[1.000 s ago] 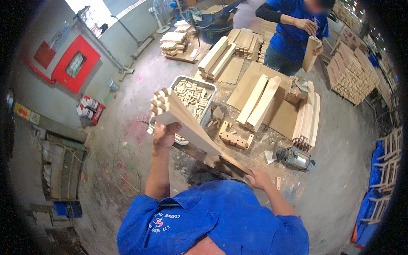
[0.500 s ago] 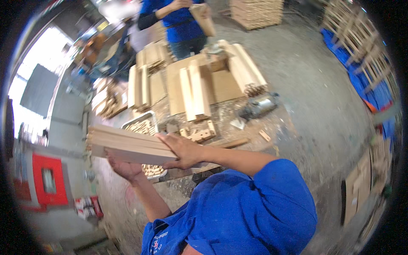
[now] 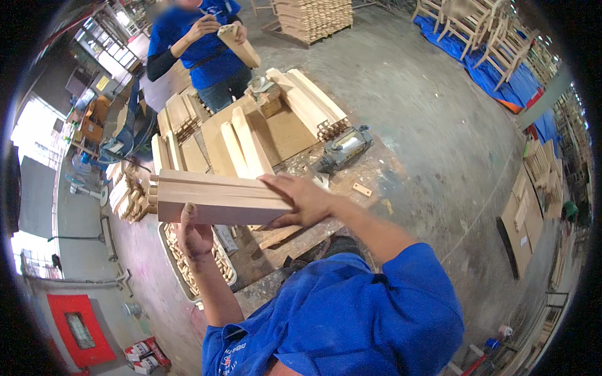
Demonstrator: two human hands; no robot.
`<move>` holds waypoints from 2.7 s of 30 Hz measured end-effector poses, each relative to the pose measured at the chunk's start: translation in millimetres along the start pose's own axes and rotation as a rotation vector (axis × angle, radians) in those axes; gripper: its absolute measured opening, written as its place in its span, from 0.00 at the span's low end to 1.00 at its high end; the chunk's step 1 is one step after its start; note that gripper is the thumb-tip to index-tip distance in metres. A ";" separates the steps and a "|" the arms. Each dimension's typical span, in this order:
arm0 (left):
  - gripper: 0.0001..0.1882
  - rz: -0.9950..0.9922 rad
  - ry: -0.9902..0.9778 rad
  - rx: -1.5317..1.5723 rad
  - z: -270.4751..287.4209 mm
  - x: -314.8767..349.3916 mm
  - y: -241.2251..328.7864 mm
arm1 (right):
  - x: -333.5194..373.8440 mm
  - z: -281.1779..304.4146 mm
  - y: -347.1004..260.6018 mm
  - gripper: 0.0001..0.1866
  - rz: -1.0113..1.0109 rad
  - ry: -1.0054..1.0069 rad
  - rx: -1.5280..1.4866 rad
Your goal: The person inserts small cylindrical wooden dowels into the holes of a rectangular wooden block using a hammer to tap them in. The person repeatedly picks up dowels from a metal tray and hammers them into the block, occasionally adjusting the block's position on the workbench.
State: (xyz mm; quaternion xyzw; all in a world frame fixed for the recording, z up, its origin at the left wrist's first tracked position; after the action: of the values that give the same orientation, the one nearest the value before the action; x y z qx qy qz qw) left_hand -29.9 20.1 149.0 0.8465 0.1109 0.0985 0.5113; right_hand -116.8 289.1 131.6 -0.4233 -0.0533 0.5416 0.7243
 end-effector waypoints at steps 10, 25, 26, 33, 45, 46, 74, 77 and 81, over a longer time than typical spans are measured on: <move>0.30 -0.141 0.317 0.155 -152.4 -97.2 -47.1 | 74.8 86.7 71.7 0.25 -0.227 0.780 -0.317; 0.29 0.208 0.065 -0.241 -235.8 -120.3 -218.7 | 48.0 137.3 242.6 0.25 -0.340 1.349 -1.527; 0.28 0.254 -0.039 -0.449 -240.0 -118.6 -228.5 | 63.3 152.9 270.0 0.23 -0.418 1.246 -1.484; 0.21 0.498 0.101 -0.555 -143.3 -170.4 -296.5 | 67.9 218.6 389.0 0.26 -0.702 0.858 -1.113; 0.29 0.634 0.216 -0.592 -162.8 -367.8 -345.4 | -34.8 167.8 495.6 0.40 -0.768 0.484 -0.860; 0.29 0.660 0.220 -0.598 -168.2 -378.9 -349.0 | -38.1 173.5 505.0 0.42 -0.779 0.475 -0.792; 0.43 0.590 0.195 -0.695 -162.2 -398.1 -359.0 | -24.0 149.2 514.4 0.33 -0.749 0.407 -0.320; 0.39 0.529 0.217 -0.589 -139.8 -340.5 -346.7 | 9.4 160.7 503.5 0.29 -0.746 0.594 -0.403; 0.22 0.234 0.540 -0.776 -73.9 -248.2 -256.2 | 41.7 184.3 432.3 0.19 -0.689 0.836 -0.459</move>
State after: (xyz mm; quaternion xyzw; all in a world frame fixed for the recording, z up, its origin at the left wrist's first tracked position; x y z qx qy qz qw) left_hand -310.1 126.8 -57.8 0.5445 0.0986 0.4054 0.7276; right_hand -518.2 449.8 -57.2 -0.7053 -0.0135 0.0367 0.7078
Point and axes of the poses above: each hand's wrist, its own x-axis away from the middle knuckle, its own z-axis out of the back of the hand, y = z × x, the point moved 6 cm from there along -x, towards the middle knuckle, and after that the axes turned 12 degrees about z, right-handed, at the moved point
